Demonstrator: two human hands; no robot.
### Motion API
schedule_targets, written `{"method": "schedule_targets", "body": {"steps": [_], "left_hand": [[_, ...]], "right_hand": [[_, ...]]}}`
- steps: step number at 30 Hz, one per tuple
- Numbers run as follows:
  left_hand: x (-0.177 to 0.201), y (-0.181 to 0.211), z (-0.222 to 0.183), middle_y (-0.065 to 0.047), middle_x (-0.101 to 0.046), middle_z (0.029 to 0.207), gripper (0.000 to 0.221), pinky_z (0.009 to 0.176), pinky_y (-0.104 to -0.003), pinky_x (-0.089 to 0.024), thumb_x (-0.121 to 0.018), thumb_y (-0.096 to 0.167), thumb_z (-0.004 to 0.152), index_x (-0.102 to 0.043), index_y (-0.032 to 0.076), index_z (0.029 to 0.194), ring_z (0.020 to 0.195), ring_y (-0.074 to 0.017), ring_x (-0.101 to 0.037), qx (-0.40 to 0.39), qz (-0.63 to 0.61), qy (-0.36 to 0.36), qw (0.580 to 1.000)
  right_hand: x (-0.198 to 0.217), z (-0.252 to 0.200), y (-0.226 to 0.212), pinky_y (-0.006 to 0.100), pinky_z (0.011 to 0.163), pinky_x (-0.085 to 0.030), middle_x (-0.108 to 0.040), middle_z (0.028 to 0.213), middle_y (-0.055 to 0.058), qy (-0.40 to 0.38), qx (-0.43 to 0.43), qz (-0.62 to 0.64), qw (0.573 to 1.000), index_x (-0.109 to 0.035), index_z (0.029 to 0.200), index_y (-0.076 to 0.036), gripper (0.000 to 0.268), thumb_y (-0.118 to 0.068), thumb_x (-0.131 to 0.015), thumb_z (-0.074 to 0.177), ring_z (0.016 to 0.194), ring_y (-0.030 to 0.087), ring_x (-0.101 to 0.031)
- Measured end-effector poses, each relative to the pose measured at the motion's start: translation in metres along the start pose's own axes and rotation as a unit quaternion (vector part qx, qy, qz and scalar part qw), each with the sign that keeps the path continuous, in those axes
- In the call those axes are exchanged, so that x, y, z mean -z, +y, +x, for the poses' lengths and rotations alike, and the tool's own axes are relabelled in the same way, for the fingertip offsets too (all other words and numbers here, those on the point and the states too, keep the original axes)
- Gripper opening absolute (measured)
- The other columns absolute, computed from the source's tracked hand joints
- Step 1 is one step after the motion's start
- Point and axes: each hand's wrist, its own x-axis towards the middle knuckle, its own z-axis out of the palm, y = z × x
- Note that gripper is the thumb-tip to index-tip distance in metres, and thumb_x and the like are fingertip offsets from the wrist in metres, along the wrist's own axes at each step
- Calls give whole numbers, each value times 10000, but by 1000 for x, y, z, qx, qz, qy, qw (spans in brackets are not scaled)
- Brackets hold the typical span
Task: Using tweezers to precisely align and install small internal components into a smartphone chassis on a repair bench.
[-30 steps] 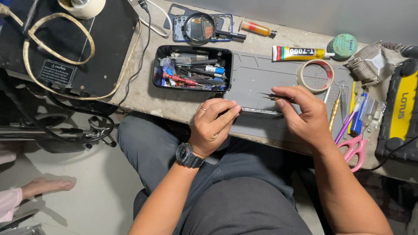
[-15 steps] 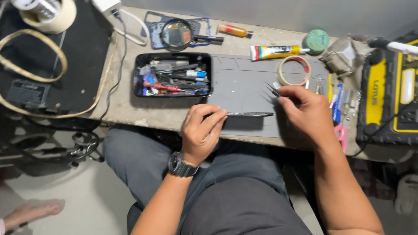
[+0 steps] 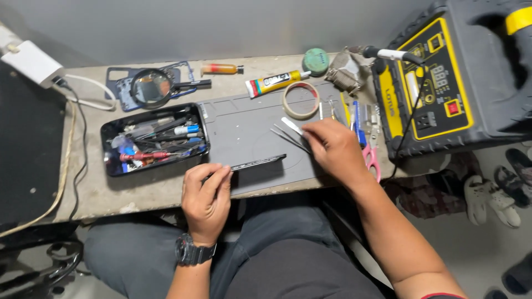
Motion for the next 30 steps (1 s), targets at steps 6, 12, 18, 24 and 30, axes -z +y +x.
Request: {"method": "schedule_targets", "body": {"steps": [6,12,18,24,30], "left_hand": [[3,2,-7,-169,-760,1240,169,1024,-470,-633,-849,-30,1100,-826,26,1257,1104,-355,-755,23,36,-47,998],[4,2,-8,-169,-753,1254,193,1043,-469,-624,-855,-42,1099,-821,35,1273,1112,-352,-748,29,32,-50,998],[5,3,-7,-166,-755,1253,193,1039,-457,-633,-864,-48,1091,-823,26,1264,1116,-344,-752,27,33,-53,998],[4,3,-6,-170,-752,1246,198,1035,-465,-637,-857,-52,1096,-812,28,1272,1108,-351,-751,21,34,-51,998],[5,4,-6,-170,-754,1244,203,1031,-457,-639,-860,-55,1093,-813,21,1275,1115,-343,-753,23,33,-53,998]], "right_hand": [[51,2,34,406,940,-583,-837,1096,123,59,-30,-31,997,-850,1221,-46,154,-11,-745,1115,998,294,-792],[58,-1,34,394,1013,-615,-873,1153,110,41,-72,-7,997,-861,1194,-39,173,-6,-738,1077,1066,264,-818],[37,-9,32,445,1003,-603,-878,1153,101,-62,-96,-21,993,-857,1193,-78,164,-108,-775,1055,1059,303,-809],[17,-21,38,613,729,-579,-763,1076,109,-58,-130,-166,976,-790,1160,-146,149,-237,-842,1054,894,431,-745],[12,-19,33,647,627,-572,-736,1055,177,-69,-155,-198,965,-702,1188,-133,244,-265,-857,1052,819,482,-733]]}}
